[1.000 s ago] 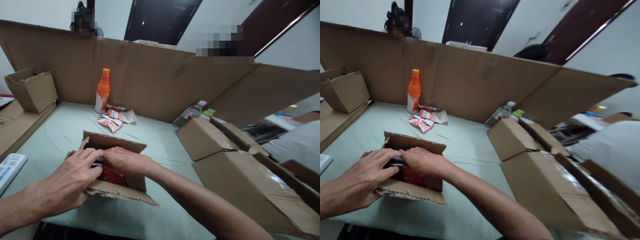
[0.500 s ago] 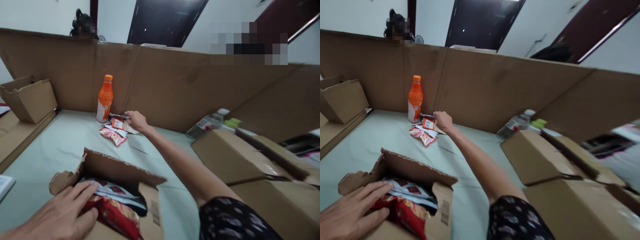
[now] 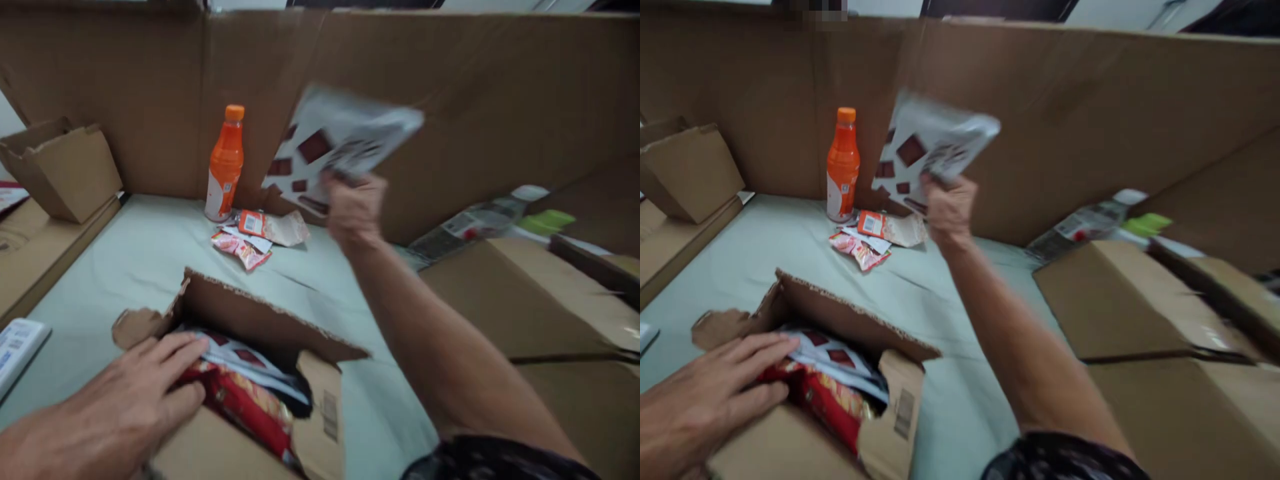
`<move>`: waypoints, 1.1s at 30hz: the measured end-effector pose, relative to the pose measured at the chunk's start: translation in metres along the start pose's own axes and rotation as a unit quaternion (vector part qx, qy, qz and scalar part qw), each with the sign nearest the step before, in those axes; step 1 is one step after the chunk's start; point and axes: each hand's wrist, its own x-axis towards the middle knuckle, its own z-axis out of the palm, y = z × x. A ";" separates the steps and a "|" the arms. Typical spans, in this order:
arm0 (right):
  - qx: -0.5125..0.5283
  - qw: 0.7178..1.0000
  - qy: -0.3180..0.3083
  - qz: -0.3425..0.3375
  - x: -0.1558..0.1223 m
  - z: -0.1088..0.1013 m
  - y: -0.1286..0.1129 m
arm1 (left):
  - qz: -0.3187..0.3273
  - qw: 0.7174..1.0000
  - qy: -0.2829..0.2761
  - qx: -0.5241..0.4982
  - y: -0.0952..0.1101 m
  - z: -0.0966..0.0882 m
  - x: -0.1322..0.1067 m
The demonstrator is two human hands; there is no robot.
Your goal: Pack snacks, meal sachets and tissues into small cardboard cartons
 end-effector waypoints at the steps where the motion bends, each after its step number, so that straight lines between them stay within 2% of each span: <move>1: 0.023 0.999 0.035 -0.013 -0.011 -0.019 -0.021 | 0.006 1.000 -0.009 0.004 0.002 -0.003 0.000; 4: 0.084 0.988 0.098 -0.085 -0.059 -0.069 -0.095 | 0.005 1.000 -0.012 0.017 0.008 -0.007 0.003; 6: 0.038 0.990 0.074 -0.118 -0.098 -0.090 -0.142 | 0.008 1.000 0.000 0.027 0.011 -0.007 0.006; 8: -0.054 0.986 -0.061 -0.144 -0.132 -0.099 -0.177 | 0.014 0.999 0.016 0.042 0.014 -0.008 0.007; 9: -0.108 0.970 -0.145 -0.165 -0.144 -0.100 -0.190 | 0.020 0.998 0.026 0.049 0.016 -0.008 0.008; 10: -0.166 0.941 -0.233 -0.182 -0.152 -0.098 -0.200 | 0.027 0.997 0.036 0.055 0.016 -0.008 0.008; 11: -0.229 0.902 -0.313 -0.190 -0.157 -0.094 -0.207 | 0.032 0.997 0.045 0.059 0.016 -0.008 0.007; 13: -0.357 0.802 -0.452 -0.159 -0.158 -0.078 -0.215 | 0.036 0.996 0.052 0.064 0.016 -0.006 0.006; 15: -0.432 0.716 -0.536 -0.117 -0.155 -0.055 -0.215 | 0.033 0.996 0.052 0.068 0.013 -0.003 0.005; 16: -0.443 0.687 -0.566 -0.111 -0.154 -0.042 -0.212 | 0.033 0.996 0.054 0.068 0.012 -0.001 0.005; 17: -0.440 0.669 -0.588 -0.114 -0.153 -0.029 -0.207 | 0.036 0.996 0.058 0.065 0.011 0.001 0.006; 19: -0.419 0.650 -0.621 -0.127 -0.154 -0.007 -0.197 | 0.043 0.995 0.063 0.057 0.008 0.004 0.006; 22: -0.392 0.633 -0.654 -0.135 -0.154 0.004 -0.186 | 0.051 0.995 0.065 0.052 0.008 0.007 0.004; 24: -0.347 0.650 -0.662 -0.137 -0.153 -0.007 -0.183 | 0.069 0.989 0.118 0.055 0.011 0.007 -0.003; 25: -0.310 0.676 -0.654 -0.138 -0.152 -0.017 -0.182 | 0.081 0.982 0.163 0.054 0.012 0.006 -0.008; 26: -0.270 0.713 -0.632 -0.138 -0.151 -0.029 -0.181 | 0.092 0.971 0.216 0.050 0.012 0.006 -0.015; 28: -0.200 0.798 -0.552 -0.135 -0.153 -0.057 -0.177 | 0.081 0.946 0.314 0.029 0.008 0.006 -0.028; 30: -0.158 0.872 -0.443 -0.133 -0.160 -0.081 -0.171 | 0.032 0.926 0.375 -0.014 -0.001 0.010 -0.037; 31: -0.143 0.900 -0.389 -0.134 -0.166 -0.090 -0.168 | 0.004 0.921 0.386 -0.045 -0.008 0.013 -0.039; 33: -0.118 0.934 -0.308 -0.140 -0.182 -0.102 -0.159 | -0.037 0.919 0.373 -0.125 -0.021 0.023 -0.035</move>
